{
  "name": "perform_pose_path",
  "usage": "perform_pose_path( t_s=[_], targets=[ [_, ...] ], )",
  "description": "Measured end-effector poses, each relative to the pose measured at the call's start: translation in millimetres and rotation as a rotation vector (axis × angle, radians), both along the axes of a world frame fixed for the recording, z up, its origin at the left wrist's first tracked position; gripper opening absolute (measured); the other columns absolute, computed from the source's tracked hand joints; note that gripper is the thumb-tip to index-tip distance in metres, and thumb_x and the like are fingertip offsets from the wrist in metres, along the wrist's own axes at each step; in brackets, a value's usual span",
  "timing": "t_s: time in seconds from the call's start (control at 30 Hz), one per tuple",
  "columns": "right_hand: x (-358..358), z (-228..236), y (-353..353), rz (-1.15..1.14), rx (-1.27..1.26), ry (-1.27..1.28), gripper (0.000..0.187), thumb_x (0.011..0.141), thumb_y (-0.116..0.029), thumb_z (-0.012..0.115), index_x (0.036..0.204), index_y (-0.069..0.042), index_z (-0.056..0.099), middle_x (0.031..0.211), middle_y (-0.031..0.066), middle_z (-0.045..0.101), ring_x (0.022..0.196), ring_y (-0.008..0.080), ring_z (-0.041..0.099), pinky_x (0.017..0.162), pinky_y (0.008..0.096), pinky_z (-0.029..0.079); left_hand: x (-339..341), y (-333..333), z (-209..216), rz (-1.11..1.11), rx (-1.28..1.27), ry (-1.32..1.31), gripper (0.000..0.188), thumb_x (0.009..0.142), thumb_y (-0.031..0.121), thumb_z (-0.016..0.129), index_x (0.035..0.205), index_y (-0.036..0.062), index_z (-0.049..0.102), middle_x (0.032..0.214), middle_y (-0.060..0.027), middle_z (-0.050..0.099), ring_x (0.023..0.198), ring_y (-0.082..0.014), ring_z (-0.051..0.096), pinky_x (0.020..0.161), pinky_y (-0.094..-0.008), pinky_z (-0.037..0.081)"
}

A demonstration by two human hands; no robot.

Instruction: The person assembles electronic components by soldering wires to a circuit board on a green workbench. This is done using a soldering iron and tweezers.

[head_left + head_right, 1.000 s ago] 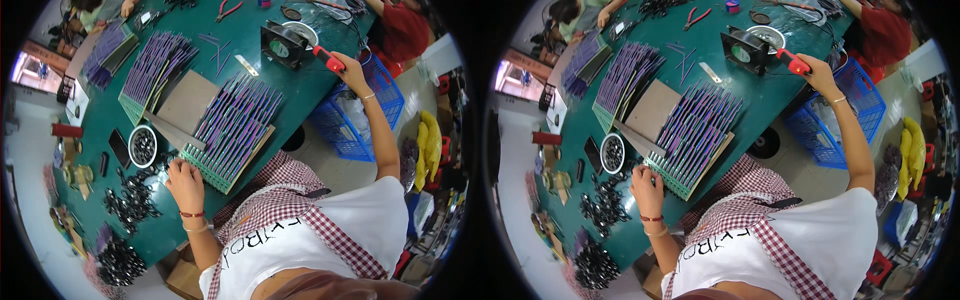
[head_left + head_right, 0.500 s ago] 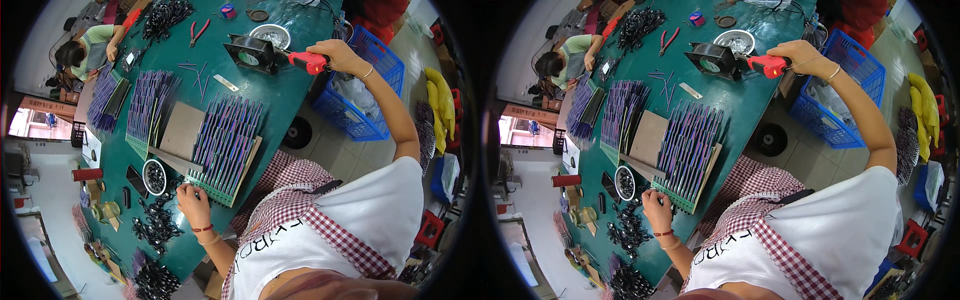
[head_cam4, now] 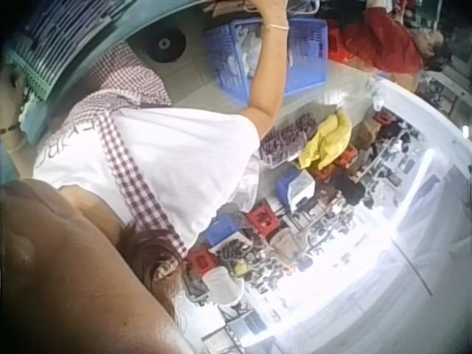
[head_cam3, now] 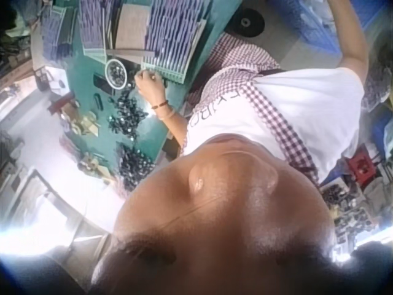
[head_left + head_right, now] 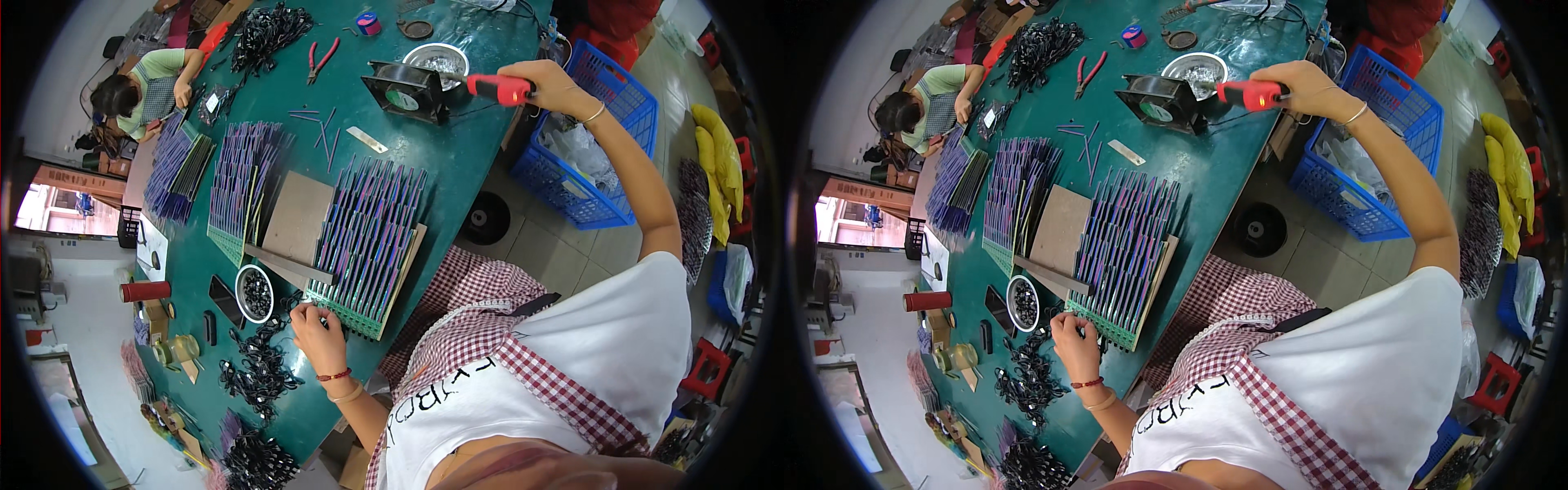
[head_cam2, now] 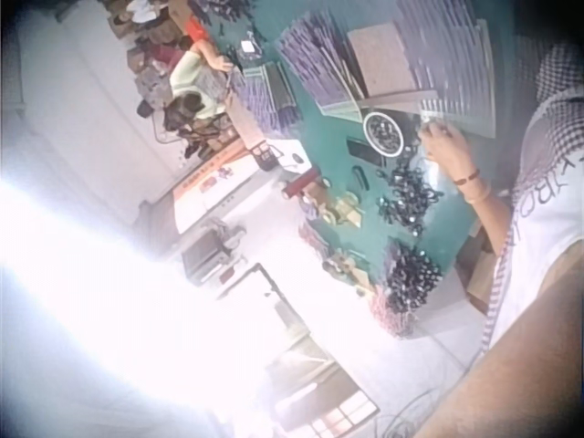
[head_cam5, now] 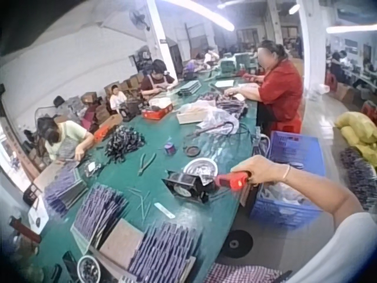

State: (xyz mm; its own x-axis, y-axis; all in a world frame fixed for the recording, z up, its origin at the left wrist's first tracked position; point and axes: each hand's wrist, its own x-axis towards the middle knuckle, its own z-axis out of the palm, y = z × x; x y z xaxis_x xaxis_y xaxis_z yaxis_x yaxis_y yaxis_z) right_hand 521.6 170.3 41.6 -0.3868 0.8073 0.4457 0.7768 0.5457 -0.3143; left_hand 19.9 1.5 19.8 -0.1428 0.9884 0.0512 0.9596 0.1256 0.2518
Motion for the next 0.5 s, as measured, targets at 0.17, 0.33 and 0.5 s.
perform_pose_path(
  t_s=[0.17,0.33,0.5],
  targets=[
    [-11.3,1.0,1.8,-0.205,-0.715,1.041,0.019,0.082,-0.021,0.062,0.085,-0.003,0.057,0.061,-0.0011,0.051,0.043,0.0042,0.044,0.045,0.0236,0.044,-3.7,-1.1,-6.9,-0.036,0.08,0.038,0.009,0.073,0.01,0.06,0.076,0.0039,0.054,0.104,-0.0101,0.051,0.095,-0.0308,0.052,0.071,-0.0441,0.041],
    [-7.0,-23.1,14.1,-0.25,-1.037,1.341,0.018,0.083,-0.019,0.06,0.091,-0.004,0.056,0.06,-0.0025,0.047,0.041,0.0028,0.038,0.043,0.0206,0.04,-3.6,-5.5,-3.8,-0.032,0.047,-0.034,0.008,0.075,0.009,0.059,0.079,0.0034,0.055,0.107,-0.0113,0.051,0.096,-0.0317,0.052,0.074,-0.0435,0.041],
    [2.8,-29.0,14.7,-0.296,-1.002,1.44,0.018,0.083,-0.02,0.059,0.092,-0.005,0.056,0.061,-0.0021,0.047,0.043,0.0028,0.037,0.043,0.0192,0.038,-8.8,-24.7,11.1,0.024,0.142,-0.3,0.014,0.077,0.005,0.058,0.09,0.0007,0.057,0.112,-0.016,0.051,0.103,-0.0344,0.051,0.088,-0.0409,0.039]
  ],
)
